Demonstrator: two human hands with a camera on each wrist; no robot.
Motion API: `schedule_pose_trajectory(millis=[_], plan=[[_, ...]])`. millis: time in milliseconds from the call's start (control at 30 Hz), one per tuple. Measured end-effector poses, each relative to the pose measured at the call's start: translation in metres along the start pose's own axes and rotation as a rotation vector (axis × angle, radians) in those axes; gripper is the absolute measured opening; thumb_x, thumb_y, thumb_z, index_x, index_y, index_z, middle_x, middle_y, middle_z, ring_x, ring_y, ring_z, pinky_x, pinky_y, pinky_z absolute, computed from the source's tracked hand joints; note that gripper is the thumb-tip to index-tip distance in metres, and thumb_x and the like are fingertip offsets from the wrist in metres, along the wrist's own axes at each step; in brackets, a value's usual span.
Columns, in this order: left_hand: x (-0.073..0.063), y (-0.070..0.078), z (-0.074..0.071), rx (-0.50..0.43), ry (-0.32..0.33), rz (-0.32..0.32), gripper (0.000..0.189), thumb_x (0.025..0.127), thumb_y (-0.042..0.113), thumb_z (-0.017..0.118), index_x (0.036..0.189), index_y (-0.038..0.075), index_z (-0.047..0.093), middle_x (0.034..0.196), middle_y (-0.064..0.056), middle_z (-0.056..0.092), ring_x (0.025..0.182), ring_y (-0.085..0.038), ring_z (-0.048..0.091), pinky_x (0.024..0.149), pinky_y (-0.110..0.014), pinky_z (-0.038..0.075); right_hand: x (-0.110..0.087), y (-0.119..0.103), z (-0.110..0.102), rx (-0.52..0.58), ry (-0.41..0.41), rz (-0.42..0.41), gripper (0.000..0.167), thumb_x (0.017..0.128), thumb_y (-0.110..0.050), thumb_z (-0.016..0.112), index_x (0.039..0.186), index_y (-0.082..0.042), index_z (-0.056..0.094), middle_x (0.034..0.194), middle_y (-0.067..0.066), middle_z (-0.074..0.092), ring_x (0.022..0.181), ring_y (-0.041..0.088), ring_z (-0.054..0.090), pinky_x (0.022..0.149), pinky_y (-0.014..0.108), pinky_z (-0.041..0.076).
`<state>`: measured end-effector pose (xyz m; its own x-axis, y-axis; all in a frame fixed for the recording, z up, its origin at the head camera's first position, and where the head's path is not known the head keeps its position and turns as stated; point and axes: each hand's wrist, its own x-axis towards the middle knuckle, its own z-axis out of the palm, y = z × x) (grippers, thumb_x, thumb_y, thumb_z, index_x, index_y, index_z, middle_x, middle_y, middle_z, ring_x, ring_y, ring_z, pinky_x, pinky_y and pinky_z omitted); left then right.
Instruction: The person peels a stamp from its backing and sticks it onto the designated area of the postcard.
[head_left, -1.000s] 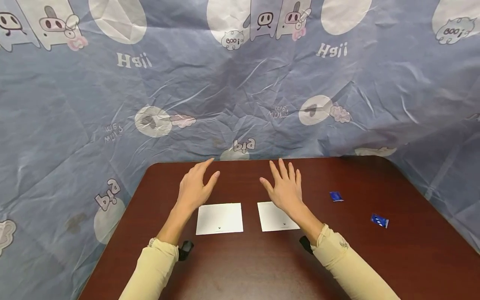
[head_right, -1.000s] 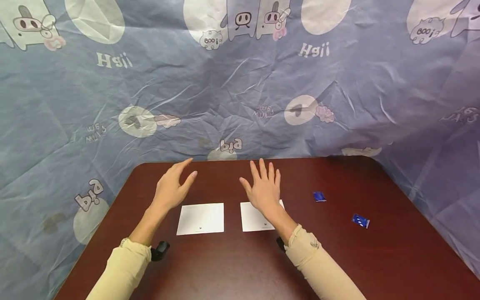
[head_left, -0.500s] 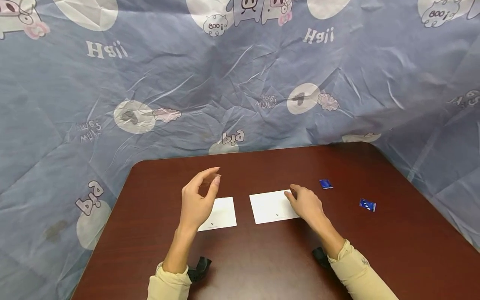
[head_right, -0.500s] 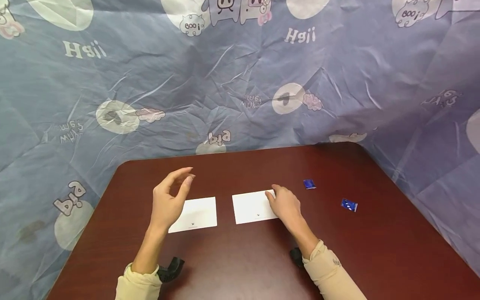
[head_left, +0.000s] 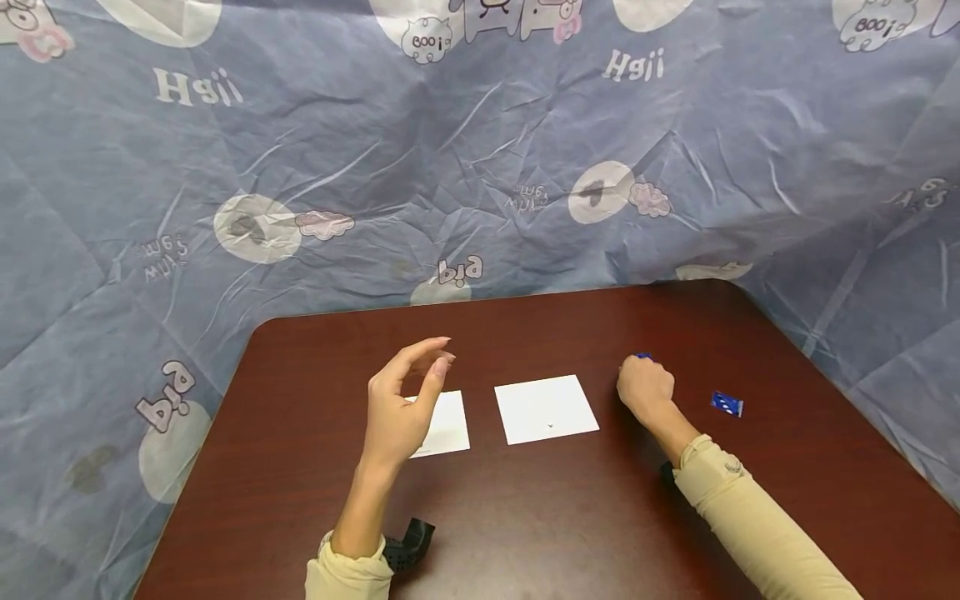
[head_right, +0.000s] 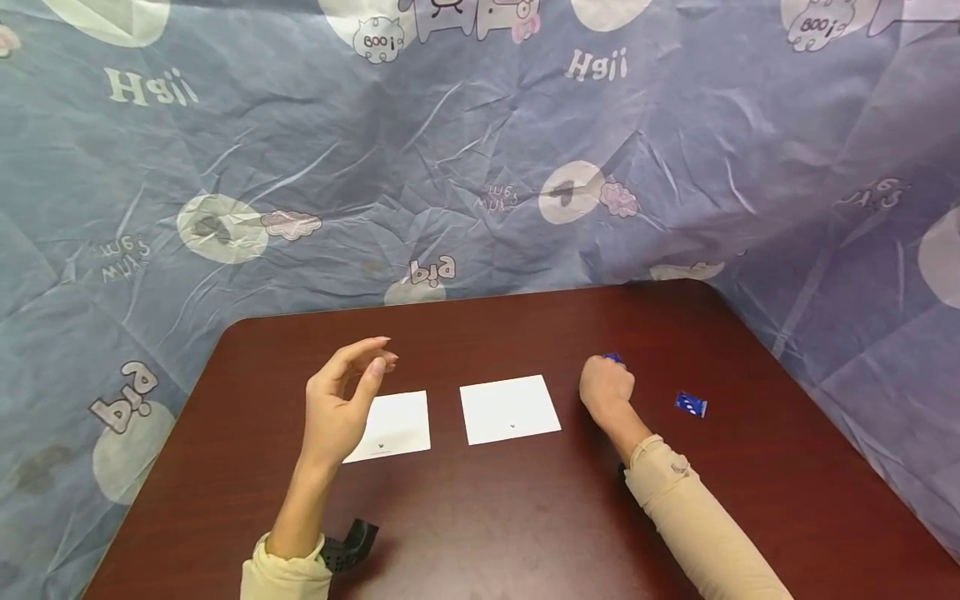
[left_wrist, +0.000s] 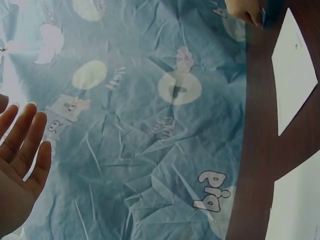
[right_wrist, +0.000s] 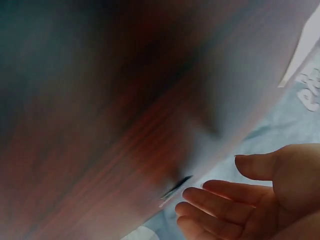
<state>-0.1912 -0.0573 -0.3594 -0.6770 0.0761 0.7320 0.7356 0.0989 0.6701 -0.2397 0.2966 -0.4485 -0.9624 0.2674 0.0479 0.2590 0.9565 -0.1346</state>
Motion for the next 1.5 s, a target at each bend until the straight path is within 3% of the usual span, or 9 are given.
schedule_pose_trajectory(millis=[300, 533, 733, 1000, 1167, 1300, 1400, 1500], plan=[[-0.003, -0.002, 0.001, -0.006, 0.045, 0.042, 0.026, 0.088, -0.004, 0.060, 0.113, 0.003, 0.065, 0.094, -0.009, 0.067, 0.079, -0.018, 0.063, 0.070, -0.028, 0.051, 0.009, 0.014, 0.009, -0.090, 0.035, -0.022, 0.028, 0.089, 0.004, 0.036, 0.085, 0.022, 0.057, 0.089, 0.040, 0.059, 0.080, 0.051, 0.059, 0.062, 0.056, 0.050], [-0.002, -0.001, 0.000, -0.013, 0.056, 0.046, 0.026, 0.088, -0.003, 0.060, 0.113, 0.003, 0.065, 0.095, -0.011, 0.065, 0.080, -0.020, 0.063, 0.072, -0.029, 0.051, 0.012, 0.019, 0.013, -0.166, 0.067, -0.072, 0.026, 0.087, 0.007, 0.041, 0.070, 0.011, 0.060, 0.077, 0.029, 0.063, 0.070, 0.045, 0.062, 0.060, 0.053, 0.046], [-0.003, -0.001, 0.001, -0.019, 0.050, 0.047, 0.026, 0.088, -0.003, 0.060, 0.113, 0.003, 0.065, 0.095, -0.010, 0.065, 0.080, -0.021, 0.063, 0.072, -0.027, 0.051, 0.009, 0.021, 0.020, -0.253, 0.114, -0.140, 0.020, 0.086, 0.010, 0.043, 0.076, 0.014, 0.060, 0.075, 0.024, 0.059, 0.067, 0.042, 0.062, 0.058, 0.052, 0.044], [-0.005, -0.004, 0.004, -0.019, 0.040, 0.051, 0.028, 0.085, -0.009, 0.062, 0.111, 0.001, 0.065, 0.092, -0.012, 0.066, 0.077, -0.024, 0.063, 0.070, -0.028, 0.050, 0.010, 0.022, 0.017, -0.224, 0.186, -0.153, 0.018, 0.083, 0.010, 0.046, 0.071, 0.011, 0.059, 0.072, 0.026, 0.062, 0.065, 0.042, 0.063, 0.052, 0.052, 0.044], [-0.006, -0.005, 0.008, -0.022, -0.034, 0.007, 0.027, 0.087, -0.005, 0.062, 0.113, 0.003, 0.065, 0.090, -0.011, 0.068, 0.077, -0.024, 0.064, 0.070, -0.032, 0.050, 0.002, 0.014, 0.006, -0.169, 0.260, -0.186, 0.018, 0.083, 0.010, 0.046, 0.070, 0.009, 0.058, 0.070, 0.029, 0.062, 0.063, 0.044, 0.062, 0.050, 0.054, 0.045], [-0.006, -0.004, 0.008, -0.031, -0.098, -0.033, 0.025, 0.091, 0.002, 0.061, 0.114, 0.008, 0.066, 0.089, -0.005, 0.069, 0.079, -0.021, 0.065, 0.072, -0.033, 0.051, -0.017, -0.010, -0.002, -0.127, 0.343, -0.280, 0.012, 0.084, 0.009, 0.048, 0.074, 0.004, 0.053, 0.064, 0.025, 0.060, 0.056, 0.042, 0.060, 0.047, 0.051, 0.045], [-0.006, -0.005, 0.009, -0.035, -0.148, -0.056, 0.024, 0.092, 0.005, 0.061, 0.115, 0.011, 0.066, 0.089, -0.001, 0.069, 0.081, -0.017, 0.066, 0.073, -0.033, 0.052, -0.032, -0.031, -0.004, -0.091, 0.470, -0.386, 0.011, 0.080, 0.010, 0.051, 0.077, 0.001, 0.055, 0.057, 0.019, 0.058, 0.049, 0.036, 0.058, 0.045, 0.046, 0.045], [-0.007, -0.007, 0.011, -0.034, -0.195, -0.095, 0.024, 0.092, 0.006, 0.061, 0.115, 0.011, 0.066, 0.090, -0.001, 0.069, 0.083, -0.014, 0.065, 0.076, -0.036, 0.053, -0.044, -0.050, -0.005, -0.041, 0.618, -0.500, 0.014, 0.078, 0.011, 0.055, 0.084, 0.001, 0.063, 0.062, 0.015, 0.064, 0.049, 0.032, 0.058, 0.050, 0.044, 0.048]])
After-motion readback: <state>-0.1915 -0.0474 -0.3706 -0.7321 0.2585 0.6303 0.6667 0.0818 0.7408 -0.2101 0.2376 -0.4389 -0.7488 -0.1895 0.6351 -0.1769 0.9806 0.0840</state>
